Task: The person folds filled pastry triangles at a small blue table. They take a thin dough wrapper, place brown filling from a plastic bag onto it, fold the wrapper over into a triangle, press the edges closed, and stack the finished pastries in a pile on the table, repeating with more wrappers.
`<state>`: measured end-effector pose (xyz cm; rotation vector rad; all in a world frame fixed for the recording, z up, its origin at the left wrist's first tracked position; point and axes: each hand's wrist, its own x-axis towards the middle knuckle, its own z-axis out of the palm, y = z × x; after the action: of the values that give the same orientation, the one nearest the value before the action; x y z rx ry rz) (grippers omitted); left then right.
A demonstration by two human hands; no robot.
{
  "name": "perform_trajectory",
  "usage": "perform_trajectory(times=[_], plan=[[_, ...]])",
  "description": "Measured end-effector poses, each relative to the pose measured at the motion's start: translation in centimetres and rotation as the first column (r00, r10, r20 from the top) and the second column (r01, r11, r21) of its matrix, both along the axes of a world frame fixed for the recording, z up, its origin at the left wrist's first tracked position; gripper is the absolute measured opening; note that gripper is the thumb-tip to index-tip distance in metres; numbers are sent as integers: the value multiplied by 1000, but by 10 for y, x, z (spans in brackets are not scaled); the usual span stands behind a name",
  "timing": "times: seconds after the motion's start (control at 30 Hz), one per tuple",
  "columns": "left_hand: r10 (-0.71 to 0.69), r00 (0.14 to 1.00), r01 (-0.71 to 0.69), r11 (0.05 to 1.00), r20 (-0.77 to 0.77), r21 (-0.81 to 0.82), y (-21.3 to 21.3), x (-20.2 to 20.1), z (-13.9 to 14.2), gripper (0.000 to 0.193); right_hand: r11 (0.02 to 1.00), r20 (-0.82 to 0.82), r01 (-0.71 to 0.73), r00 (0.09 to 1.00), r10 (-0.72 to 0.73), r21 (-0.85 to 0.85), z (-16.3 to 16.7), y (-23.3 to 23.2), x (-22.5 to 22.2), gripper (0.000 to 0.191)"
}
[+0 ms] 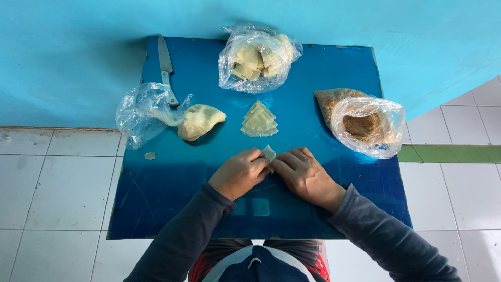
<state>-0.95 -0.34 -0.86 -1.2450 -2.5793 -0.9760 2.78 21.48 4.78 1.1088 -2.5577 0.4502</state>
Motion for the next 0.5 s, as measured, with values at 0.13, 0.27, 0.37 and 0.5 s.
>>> perform_trajectory(times=[0.13,0.27,0.37,0.5], plan=[[36,999,-36,999,2,24,5,1,3,19,995,90,29,996,-20,-100,1,-3,1,27],[29,986,-40,997,161,67,1,1,10,17,993,65,40,997,-34,-107,0,-5,1,29],[-67,976,44,992,209,114,-6,-4,12,28,982,95,112,991,-99,-149,-4,-7,1,19],[-17,981,-7,993,193,121,1,-6,8,14,963,152,182,976,-153,-198,-9,-8,2,13]])
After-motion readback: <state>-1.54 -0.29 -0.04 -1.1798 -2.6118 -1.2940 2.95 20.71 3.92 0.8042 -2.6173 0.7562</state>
